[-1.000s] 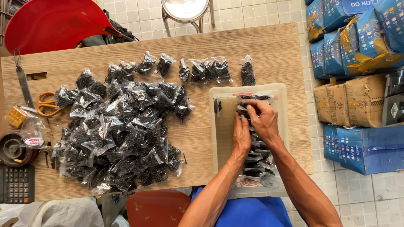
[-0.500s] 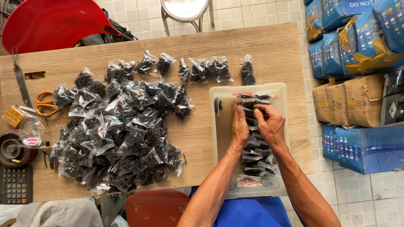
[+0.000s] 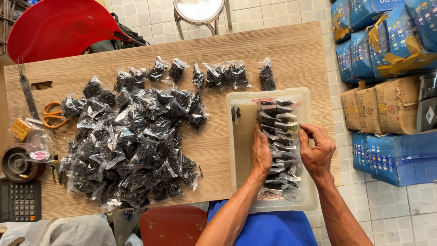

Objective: The person picks up plastic bags containing small black plastic items from a pile and places them into rows within a clear plastic tray.

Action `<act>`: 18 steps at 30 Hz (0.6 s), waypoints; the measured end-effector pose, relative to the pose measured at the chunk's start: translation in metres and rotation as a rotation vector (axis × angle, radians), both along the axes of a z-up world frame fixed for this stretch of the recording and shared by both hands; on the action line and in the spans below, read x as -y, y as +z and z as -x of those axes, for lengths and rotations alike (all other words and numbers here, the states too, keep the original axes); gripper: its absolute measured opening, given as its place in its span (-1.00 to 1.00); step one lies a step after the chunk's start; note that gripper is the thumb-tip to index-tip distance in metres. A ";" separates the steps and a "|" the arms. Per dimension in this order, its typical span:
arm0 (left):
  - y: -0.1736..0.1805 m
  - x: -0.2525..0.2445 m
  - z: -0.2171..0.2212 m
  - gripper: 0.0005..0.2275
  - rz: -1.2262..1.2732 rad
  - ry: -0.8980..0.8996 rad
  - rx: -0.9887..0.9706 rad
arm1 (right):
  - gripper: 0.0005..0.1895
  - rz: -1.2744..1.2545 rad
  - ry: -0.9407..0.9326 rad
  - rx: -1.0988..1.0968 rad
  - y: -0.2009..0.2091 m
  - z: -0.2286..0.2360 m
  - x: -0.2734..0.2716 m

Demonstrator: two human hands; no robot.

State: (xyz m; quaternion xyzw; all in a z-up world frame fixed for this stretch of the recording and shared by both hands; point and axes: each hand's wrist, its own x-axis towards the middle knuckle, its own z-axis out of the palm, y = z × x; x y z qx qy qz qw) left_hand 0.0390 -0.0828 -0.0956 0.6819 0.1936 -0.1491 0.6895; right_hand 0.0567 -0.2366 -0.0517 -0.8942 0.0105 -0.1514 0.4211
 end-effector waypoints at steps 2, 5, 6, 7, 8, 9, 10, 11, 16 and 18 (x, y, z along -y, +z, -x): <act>-0.016 0.008 0.002 -0.23 -0.025 -0.032 -0.007 | -0.92 0.008 0.014 0.020 -0.001 0.000 0.002; 0.020 -0.003 0.002 -0.24 -0.026 -0.051 -0.041 | -0.92 -0.010 0.033 0.043 -0.003 -0.001 0.001; 0.042 -0.008 0.000 -0.23 0.004 -0.036 -0.066 | -0.92 -0.031 0.040 0.048 -0.003 -0.002 0.002; 0.034 -0.006 0.008 -0.23 0.008 -0.039 -0.065 | -0.92 -0.027 0.038 0.049 -0.002 -0.002 0.003; 0.026 -0.003 0.016 -0.20 0.007 0.024 -0.158 | -0.93 -0.030 0.043 0.058 -0.002 -0.002 0.003; 0.018 -0.003 0.023 -0.18 0.001 0.089 -0.250 | -0.93 -0.037 0.049 0.067 -0.002 -0.003 0.002; 0.018 0.000 0.032 -0.18 0.001 0.088 -0.248 | -0.93 -0.037 0.048 0.069 -0.001 -0.003 0.002; 0.019 0.003 0.042 -0.21 0.001 0.079 -0.320 | -0.93 -0.032 0.054 0.071 -0.001 -0.003 0.002; 0.036 0.015 0.067 -0.10 0.071 -0.023 -0.478 | -0.93 -0.036 0.055 0.074 -0.002 -0.003 0.000; 0.055 0.010 0.057 -0.06 0.120 0.014 -0.528 | -0.93 -0.040 0.065 0.086 0.000 -0.003 -0.001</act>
